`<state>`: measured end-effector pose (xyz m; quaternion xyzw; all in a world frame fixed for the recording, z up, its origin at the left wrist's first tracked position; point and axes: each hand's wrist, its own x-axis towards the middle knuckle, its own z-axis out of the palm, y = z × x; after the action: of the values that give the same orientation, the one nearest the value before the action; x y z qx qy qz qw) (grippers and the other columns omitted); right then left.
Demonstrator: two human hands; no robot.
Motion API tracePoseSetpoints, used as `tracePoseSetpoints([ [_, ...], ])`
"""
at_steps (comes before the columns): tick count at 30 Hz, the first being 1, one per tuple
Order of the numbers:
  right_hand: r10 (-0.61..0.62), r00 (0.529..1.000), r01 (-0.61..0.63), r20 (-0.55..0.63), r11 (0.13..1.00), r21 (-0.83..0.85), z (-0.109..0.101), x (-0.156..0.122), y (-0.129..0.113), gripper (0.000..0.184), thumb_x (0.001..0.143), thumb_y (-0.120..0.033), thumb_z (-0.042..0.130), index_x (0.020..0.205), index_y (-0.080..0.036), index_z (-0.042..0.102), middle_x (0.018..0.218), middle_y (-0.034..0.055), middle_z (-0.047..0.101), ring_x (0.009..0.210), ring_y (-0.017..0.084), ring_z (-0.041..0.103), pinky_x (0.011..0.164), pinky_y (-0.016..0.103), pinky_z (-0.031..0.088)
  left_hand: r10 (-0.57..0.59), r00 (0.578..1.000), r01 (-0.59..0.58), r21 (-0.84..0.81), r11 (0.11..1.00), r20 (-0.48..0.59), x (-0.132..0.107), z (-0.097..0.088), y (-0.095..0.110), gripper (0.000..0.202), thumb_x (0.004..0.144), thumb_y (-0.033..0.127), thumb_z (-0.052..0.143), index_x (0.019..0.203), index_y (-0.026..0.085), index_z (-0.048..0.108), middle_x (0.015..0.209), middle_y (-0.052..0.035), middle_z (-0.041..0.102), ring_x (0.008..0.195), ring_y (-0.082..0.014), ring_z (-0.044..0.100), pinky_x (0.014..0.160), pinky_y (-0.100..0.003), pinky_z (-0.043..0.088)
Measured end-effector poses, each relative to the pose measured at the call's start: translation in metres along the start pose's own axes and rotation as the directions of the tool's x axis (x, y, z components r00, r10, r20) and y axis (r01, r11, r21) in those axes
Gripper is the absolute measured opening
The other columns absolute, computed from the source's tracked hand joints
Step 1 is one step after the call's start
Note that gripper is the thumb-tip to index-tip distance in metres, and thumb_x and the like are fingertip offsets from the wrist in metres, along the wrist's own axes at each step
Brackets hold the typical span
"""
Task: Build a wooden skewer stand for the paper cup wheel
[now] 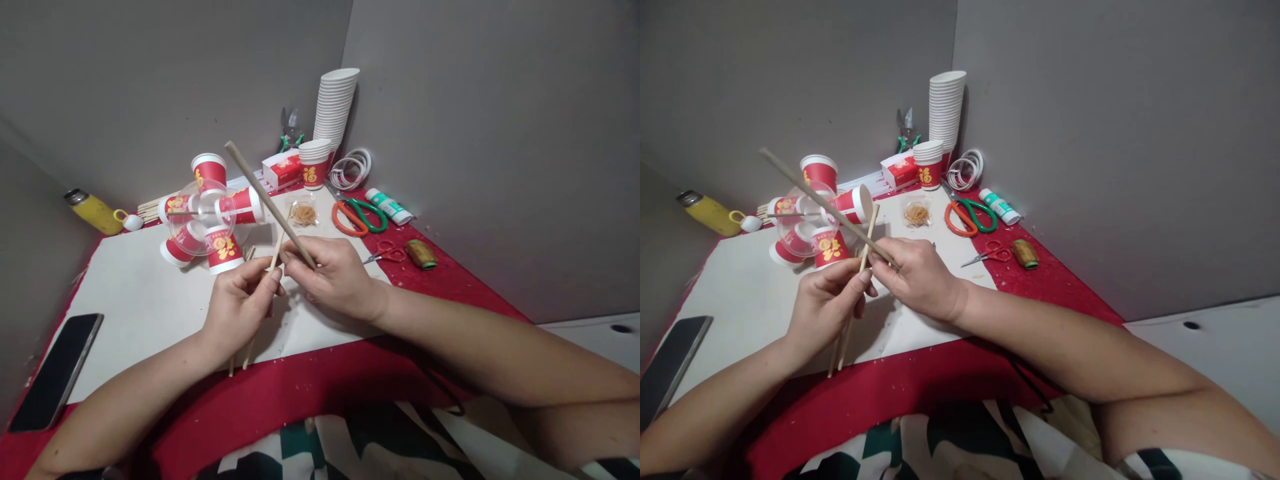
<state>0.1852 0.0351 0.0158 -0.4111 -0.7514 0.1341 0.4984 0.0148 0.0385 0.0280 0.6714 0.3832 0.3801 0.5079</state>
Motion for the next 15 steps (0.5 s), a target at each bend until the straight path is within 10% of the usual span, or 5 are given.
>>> tracePoseSetpoints([
  [9, -0.236, 0.971, 0.221, -0.048, 0.953, -0.208, -0.002, 0.004, 0.008, 0.017, 0.088, -0.013, 0.051, 0.072, -0.017, 0.056, 0.06, -0.0021, 0.056, 0.053, 0.009, 0.049, 0.054, 0.02, 0.037, -0.183, 0.978, 0.202, -0.236, 0.95, 0.102, -0.003, 0.001, 0.013, 0.025, 0.09, 0.033, 0.063, 0.106, 0.014, 0.07, 0.067, 0.0006, 0.065, 0.036, -0.002, 0.046, 0.036, -0.013, 0.036],
  [15, -0.044, 0.965, -0.007, -0.258, 0.981, -0.193, -0.017, 0.017, 0.017, 0.022, 0.083, -0.013, 0.053, 0.062, -0.019, 0.048, 0.053, -0.005, 0.045, 0.049, 0.009, 0.04, 0.052, 0.023, 0.034, -0.24, 0.958, 0.279, -0.311, 0.909, 0.158, -0.014, 0.004, 0.021, 0.025, 0.089, 0.033, 0.064, 0.105, 0.014, 0.07, 0.067, -0.0003, 0.067, 0.035, -0.0015, 0.047, 0.037, -0.012, 0.034],
])
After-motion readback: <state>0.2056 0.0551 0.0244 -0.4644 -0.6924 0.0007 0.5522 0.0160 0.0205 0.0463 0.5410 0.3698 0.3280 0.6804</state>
